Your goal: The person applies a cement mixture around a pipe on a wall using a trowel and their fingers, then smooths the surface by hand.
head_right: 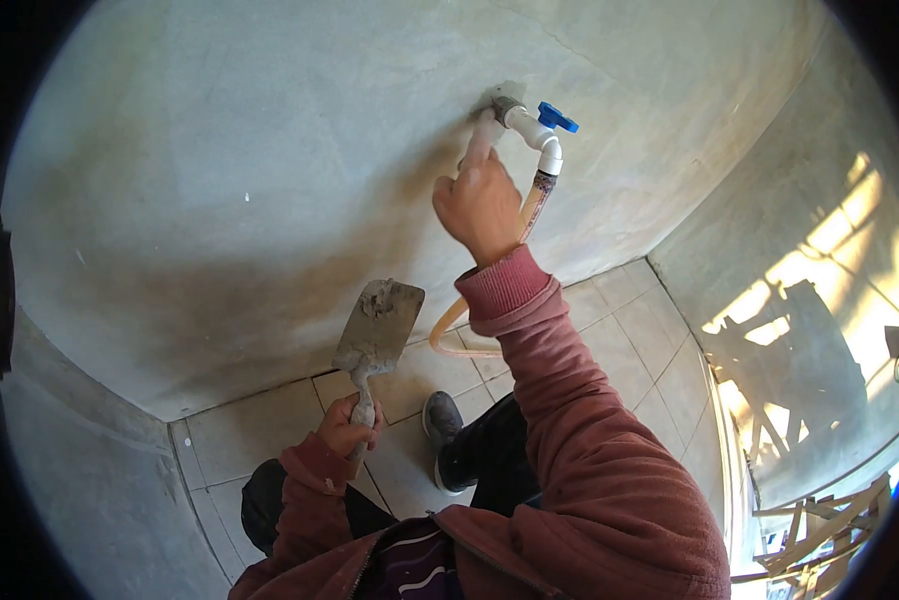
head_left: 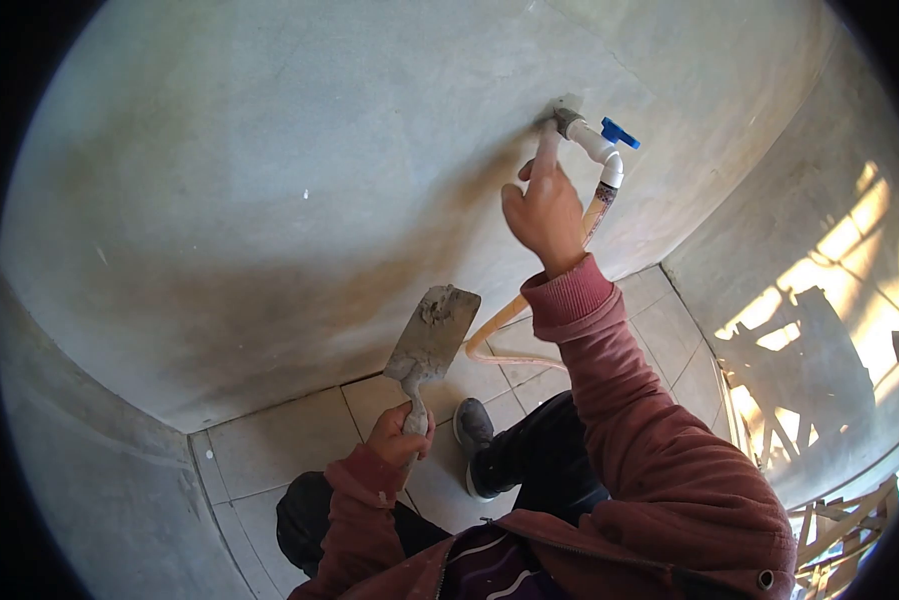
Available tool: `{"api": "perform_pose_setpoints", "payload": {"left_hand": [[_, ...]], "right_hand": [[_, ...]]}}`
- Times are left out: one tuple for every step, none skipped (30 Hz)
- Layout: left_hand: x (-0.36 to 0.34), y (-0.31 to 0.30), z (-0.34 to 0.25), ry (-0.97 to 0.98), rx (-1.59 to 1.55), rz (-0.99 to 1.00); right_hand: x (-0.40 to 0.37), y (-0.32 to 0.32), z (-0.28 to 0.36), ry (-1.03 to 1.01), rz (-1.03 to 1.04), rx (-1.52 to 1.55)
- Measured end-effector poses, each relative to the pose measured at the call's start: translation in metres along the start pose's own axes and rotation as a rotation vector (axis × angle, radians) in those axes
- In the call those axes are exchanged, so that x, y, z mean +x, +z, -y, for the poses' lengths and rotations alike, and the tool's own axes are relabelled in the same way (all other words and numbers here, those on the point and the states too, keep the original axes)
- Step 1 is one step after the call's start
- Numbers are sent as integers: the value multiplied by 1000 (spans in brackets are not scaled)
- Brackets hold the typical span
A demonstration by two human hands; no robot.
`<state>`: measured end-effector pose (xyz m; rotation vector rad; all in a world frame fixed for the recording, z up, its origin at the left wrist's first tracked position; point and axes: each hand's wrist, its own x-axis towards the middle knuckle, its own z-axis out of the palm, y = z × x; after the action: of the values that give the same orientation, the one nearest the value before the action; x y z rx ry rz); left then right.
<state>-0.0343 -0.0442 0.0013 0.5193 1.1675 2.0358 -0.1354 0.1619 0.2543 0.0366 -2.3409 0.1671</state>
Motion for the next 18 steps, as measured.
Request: {"api": "perform_pose_setpoints", "payload": {"left_hand": [[0, 0, 1, -3, -1, -2], [0, -1, 1, 5, 11, 1], [1, -1, 2, 14, 24, 5], [1, -1, 1, 12, 23, 5], [0, 0, 1, 12, 21, 0], [-1, 0, 0, 12, 20, -5], [-1, 0, 0, 12, 22, -5], [-1, 0, -1, 2, 32, -2], [-1, 0, -2, -9, 42, 1], [-1, 0, -1, -6, 43, 1], [0, 0, 0, -4, 34, -7], [0, 0, 1, -6, 24, -15], [-1, 1, 1, -10, 22, -14], [-1, 2, 0, -6, 23, -13], [-1, 2, -1, 0, 26, -12], [-1, 1, 0, -1, 26, -12], [-1, 0, 2, -4, 38, -3], [0, -1, 3, -6, 50, 6]], "right_hand": [[3, -2, -2, -31, -41, 20], [9, -2, -2, -14, -57, 0], [16, -2, 1, -12, -55, 0], [21, 0, 6, 56, -38, -54], [23, 1, 9, 124, -21, -108], [20, 2, 9, 126, -20, -109], [16, 3, 10, 123, 19, -90], [13, 3, 12, 116, 57, -71], [9, 0, 14, 113, 53, -70], [5, -5, 15, 91, 58, -8], [3, -9, 14, 69, 65, 53], [6, -10, 11, 47, -3, 66], [11, -10, 10, 50, 0, 65], [18, -10, 9, 74, -22, 79], [24, -9, 8, 96, -46, 93], [27, -7, 8, 100, -29, 89], [25, -5, 10, 101, -30, 89], [21, -3, 13, 100, -7, 55]]}}
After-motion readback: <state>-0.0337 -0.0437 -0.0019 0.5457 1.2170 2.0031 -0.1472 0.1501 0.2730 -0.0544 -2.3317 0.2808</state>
